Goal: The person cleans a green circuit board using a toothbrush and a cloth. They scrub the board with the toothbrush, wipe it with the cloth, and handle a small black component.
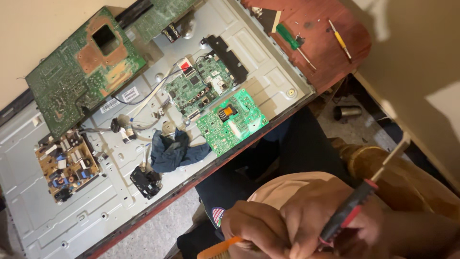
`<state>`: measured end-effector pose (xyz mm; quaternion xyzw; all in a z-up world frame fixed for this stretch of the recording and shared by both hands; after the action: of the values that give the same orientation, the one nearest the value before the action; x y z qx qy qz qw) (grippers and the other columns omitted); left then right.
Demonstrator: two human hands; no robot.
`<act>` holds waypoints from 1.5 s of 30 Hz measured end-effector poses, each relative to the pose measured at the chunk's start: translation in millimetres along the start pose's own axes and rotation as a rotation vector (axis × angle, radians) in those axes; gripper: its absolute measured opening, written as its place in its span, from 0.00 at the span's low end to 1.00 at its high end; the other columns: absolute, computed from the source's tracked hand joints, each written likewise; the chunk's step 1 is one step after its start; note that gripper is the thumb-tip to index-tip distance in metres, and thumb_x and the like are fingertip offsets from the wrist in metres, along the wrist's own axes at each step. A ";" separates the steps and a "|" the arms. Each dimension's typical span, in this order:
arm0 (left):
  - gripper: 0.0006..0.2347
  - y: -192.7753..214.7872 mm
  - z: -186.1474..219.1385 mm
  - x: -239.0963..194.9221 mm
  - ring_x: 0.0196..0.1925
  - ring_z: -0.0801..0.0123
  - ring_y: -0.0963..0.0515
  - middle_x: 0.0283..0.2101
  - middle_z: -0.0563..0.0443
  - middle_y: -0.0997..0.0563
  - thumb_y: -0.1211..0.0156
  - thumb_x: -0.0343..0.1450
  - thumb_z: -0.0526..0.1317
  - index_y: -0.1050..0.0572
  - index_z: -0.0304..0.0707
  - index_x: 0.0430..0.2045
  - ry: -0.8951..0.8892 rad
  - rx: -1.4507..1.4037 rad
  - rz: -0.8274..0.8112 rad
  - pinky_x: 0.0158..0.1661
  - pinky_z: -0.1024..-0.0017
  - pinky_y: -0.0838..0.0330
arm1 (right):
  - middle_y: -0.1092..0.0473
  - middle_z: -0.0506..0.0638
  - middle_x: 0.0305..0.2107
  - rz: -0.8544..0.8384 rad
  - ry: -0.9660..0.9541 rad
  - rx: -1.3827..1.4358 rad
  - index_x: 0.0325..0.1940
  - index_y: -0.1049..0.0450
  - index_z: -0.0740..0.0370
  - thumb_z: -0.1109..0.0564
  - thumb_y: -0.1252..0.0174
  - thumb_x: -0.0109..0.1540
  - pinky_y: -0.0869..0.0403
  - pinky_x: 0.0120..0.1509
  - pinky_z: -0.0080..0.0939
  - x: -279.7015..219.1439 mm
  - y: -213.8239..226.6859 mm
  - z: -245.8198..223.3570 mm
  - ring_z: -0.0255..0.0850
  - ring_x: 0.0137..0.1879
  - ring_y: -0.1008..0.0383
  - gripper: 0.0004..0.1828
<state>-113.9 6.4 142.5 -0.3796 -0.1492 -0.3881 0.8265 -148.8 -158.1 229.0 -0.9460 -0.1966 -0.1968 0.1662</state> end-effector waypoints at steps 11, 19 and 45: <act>0.06 26.7 17.4 34.7 0.37 0.56 0.18 0.37 0.44 0.16 0.42 0.74 0.33 0.19 0.29 0.36 0.200 0.722 0.454 0.39 0.63 0.25 | 0.23 0.54 0.32 0.458 -0.046 -0.211 0.40 0.23 0.67 0.56 0.37 0.68 0.27 0.40 0.40 -3.6 44.3 59.6 0.40 0.35 0.25 0.09; 0.24 69.4 -31.9 29.5 0.39 0.49 0.17 0.55 0.36 0.24 0.34 0.63 0.40 0.25 0.42 0.57 0.247 1.727 0.034 0.35 0.60 0.23 | 0.24 0.49 0.36 0.522 -0.420 -0.444 0.49 0.20 0.67 0.53 0.40 0.68 0.27 0.47 0.32 -7.8 147.2 172.7 0.30 0.42 0.27 0.14; 0.28 102.4 -81.2 -8.0 0.18 0.58 0.18 0.71 0.20 0.44 0.36 0.68 0.46 0.33 0.58 0.67 0.509 2.027 0.027 0.16 0.68 0.25 | 0.24 0.53 0.37 0.584 -0.038 -0.958 0.46 0.23 0.64 0.67 0.34 0.58 0.25 0.43 0.33 -22.0 99.3 196.8 0.36 0.38 0.21 0.12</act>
<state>-45.7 -7.7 31.6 0.5829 -0.2223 -0.1404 0.7688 -63.5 -173.9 25.1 -0.9344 0.1819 -0.1927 -0.2381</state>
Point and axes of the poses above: each hand's wrist, its own x-axis towards the middle knuckle, its own y-axis out of the back of the hand, z = x × y, the point moved 4 cm from there along x, towards the middle knuckle
